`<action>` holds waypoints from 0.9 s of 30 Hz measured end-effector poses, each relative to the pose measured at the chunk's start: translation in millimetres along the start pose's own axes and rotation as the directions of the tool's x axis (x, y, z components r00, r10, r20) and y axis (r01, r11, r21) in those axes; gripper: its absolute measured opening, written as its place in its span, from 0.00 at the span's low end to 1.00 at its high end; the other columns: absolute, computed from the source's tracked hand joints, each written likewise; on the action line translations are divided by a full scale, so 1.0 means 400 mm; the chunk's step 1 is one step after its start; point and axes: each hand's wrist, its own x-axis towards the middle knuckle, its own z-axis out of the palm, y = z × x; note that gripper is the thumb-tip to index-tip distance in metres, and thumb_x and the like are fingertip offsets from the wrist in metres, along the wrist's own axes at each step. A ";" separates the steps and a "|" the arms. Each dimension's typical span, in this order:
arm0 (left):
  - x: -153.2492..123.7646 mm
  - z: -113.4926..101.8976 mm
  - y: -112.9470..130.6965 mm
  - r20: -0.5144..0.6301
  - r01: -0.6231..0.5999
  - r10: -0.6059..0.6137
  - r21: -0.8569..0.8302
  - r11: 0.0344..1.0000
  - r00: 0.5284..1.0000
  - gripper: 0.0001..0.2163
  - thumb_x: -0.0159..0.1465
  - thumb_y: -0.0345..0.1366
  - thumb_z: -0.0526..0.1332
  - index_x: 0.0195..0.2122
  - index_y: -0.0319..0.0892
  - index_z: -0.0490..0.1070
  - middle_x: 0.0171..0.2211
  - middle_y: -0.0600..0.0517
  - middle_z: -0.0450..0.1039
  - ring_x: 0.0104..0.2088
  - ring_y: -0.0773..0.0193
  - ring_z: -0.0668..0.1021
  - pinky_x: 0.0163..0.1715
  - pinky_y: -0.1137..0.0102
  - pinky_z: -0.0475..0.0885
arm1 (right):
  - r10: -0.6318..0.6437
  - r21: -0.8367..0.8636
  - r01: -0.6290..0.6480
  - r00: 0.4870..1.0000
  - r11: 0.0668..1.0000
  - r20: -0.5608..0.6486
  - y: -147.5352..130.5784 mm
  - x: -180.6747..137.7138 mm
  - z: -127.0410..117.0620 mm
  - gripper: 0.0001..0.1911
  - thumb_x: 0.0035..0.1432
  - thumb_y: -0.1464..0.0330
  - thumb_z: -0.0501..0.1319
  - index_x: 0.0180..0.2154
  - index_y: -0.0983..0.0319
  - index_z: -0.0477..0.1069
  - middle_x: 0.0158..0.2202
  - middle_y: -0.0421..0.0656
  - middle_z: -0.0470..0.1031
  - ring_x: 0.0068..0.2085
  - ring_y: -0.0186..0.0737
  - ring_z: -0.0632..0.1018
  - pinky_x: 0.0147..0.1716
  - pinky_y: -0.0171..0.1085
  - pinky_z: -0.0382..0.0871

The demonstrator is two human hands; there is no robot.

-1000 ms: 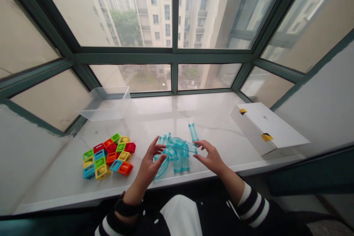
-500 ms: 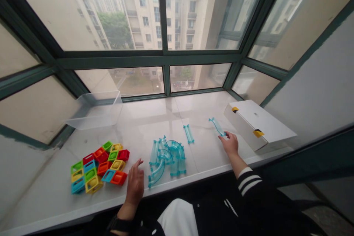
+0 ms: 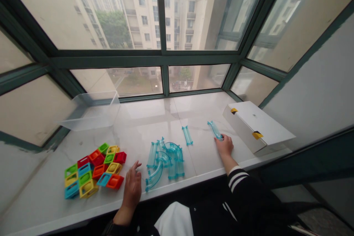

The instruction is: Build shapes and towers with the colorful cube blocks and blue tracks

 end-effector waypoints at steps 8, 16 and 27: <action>0.002 -0.003 0.005 0.011 0.018 -0.018 0.004 1.000 1.000 0.26 0.75 0.52 0.47 0.68 0.45 0.61 0.60 0.42 0.73 0.62 0.47 0.73 0.64 0.45 0.67 | 0.006 -0.057 -0.006 1.000 0.998 0.003 -0.002 -0.007 0.004 0.25 0.57 0.59 0.71 0.54 0.61 0.76 0.54 0.55 0.76 0.53 0.56 0.75 0.49 0.46 0.64; 0.005 -0.003 0.004 0.005 0.031 -0.031 0.009 0.999 0.999 0.26 0.74 0.52 0.48 0.67 0.45 0.62 0.59 0.42 0.74 0.61 0.47 0.74 0.63 0.46 0.68 | -0.004 -0.094 0.004 1.000 0.996 -0.002 -0.003 -0.009 0.006 0.26 0.59 0.58 0.68 0.56 0.61 0.74 0.54 0.54 0.76 0.52 0.55 0.75 0.49 0.46 0.65; 0.009 -0.001 -0.003 -0.003 0.048 -0.048 -0.028 0.998 0.999 0.26 0.75 0.52 0.46 0.66 0.45 0.64 0.58 0.42 0.75 0.60 0.48 0.75 0.63 0.45 0.69 | 0.002 -0.077 -0.002 1.000 0.997 -0.001 -0.014 -0.014 -0.004 0.26 0.58 0.57 0.68 0.56 0.61 0.75 0.55 0.55 0.74 0.53 0.56 0.75 0.50 0.47 0.66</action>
